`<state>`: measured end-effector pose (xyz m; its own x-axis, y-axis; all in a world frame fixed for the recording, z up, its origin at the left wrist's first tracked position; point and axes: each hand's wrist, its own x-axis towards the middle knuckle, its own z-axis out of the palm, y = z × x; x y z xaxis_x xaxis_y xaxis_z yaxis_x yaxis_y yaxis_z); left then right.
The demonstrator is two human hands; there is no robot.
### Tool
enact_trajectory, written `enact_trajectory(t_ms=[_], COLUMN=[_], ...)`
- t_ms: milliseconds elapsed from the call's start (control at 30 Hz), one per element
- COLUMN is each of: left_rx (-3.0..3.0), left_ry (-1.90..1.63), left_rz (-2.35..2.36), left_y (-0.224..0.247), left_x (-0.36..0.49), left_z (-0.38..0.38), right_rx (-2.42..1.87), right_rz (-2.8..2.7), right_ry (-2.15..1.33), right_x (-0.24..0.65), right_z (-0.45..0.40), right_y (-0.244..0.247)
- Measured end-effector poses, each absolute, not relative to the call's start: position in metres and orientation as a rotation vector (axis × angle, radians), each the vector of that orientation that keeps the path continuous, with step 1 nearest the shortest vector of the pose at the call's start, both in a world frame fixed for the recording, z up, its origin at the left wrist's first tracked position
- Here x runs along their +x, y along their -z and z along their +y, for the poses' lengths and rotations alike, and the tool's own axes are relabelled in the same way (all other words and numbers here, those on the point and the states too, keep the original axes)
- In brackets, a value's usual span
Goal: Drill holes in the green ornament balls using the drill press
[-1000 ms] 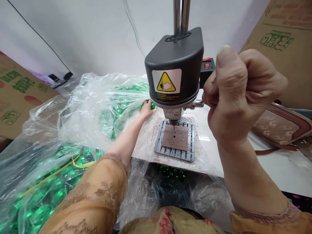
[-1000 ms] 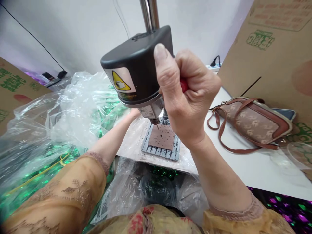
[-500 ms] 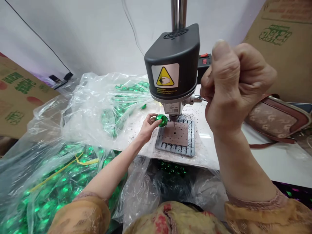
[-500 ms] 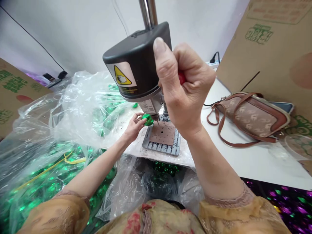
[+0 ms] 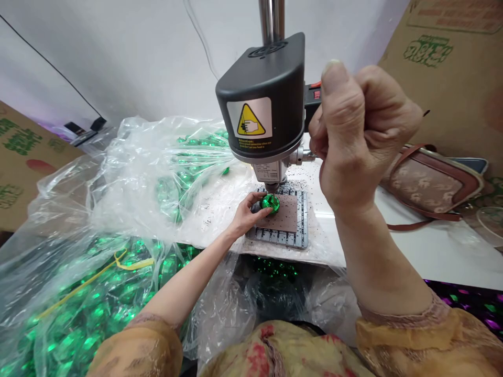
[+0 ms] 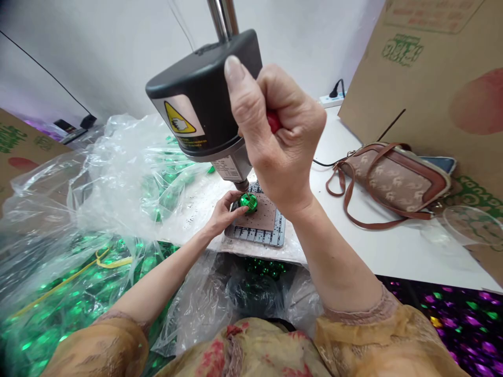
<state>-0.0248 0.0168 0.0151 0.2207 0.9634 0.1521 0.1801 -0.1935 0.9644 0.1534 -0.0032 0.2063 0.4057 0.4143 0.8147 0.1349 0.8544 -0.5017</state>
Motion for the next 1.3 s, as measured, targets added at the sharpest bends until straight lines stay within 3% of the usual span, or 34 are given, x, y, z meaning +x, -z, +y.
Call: enact_trajectory(t_ms=[433, 833, 1300], left_rx=[1.767, 1.797, 1.828], left_ry=[-1.069, -1.095, -1.105], left_rz=[1.149, 1.178, 1.139], left_y=[-0.009, -0.012, -0.007], left_x=[-0.008, -0.006, -0.007], left_z=[0.002, 0.001, 0.001], right_rx=[-0.503, -0.399, -0.185], right_rz=[-1.155, -1.244, -1.376], right_ry=[-0.179, 0.099, 0.116], right_x=[0.152, 0.154, 0.162], right_z=[-0.003, -0.014, -0.004], right_y=[-0.204, -0.158, -0.137])
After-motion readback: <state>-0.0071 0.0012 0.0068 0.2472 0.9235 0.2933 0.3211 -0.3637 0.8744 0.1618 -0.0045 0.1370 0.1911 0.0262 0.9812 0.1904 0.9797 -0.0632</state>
